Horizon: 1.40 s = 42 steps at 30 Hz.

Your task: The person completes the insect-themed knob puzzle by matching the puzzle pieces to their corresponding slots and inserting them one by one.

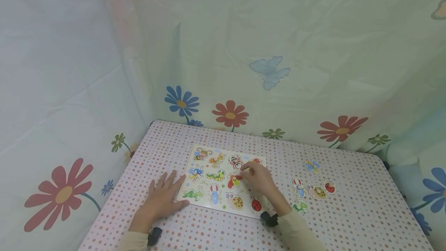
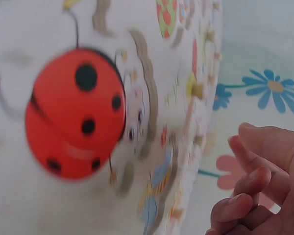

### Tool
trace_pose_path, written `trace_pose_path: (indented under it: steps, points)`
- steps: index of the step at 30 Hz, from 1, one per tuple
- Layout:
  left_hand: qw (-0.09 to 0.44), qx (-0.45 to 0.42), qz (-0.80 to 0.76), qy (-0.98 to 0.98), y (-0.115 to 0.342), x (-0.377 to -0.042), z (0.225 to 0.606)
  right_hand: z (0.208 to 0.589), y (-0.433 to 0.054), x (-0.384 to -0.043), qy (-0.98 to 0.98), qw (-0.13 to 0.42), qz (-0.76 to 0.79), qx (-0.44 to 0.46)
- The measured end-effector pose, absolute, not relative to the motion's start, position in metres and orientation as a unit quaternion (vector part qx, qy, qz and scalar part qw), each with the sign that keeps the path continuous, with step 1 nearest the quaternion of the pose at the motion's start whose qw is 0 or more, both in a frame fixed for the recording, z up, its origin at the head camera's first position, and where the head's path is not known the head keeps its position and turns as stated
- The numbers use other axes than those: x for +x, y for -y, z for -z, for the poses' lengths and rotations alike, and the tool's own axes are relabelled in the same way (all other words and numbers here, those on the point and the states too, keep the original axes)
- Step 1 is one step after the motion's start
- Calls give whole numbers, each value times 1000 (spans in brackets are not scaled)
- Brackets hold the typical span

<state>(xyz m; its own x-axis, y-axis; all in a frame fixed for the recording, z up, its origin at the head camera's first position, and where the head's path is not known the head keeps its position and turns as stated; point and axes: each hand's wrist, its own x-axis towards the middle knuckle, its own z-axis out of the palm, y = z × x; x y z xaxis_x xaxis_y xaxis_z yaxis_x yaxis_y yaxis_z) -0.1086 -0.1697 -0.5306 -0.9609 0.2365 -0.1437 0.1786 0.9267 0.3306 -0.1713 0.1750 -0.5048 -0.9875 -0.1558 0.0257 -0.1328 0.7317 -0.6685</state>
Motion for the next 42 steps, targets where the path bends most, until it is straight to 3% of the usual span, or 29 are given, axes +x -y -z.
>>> trace_pose_path:
  steps: [18,42]
  points:
    - [90,109,-169,-976,171,-109,534,495,-225,-161,-915,-10,402,-20]
    - [88,114,-165,-976,171,-109,532,496,-342,-158,-916,-105,385,32]
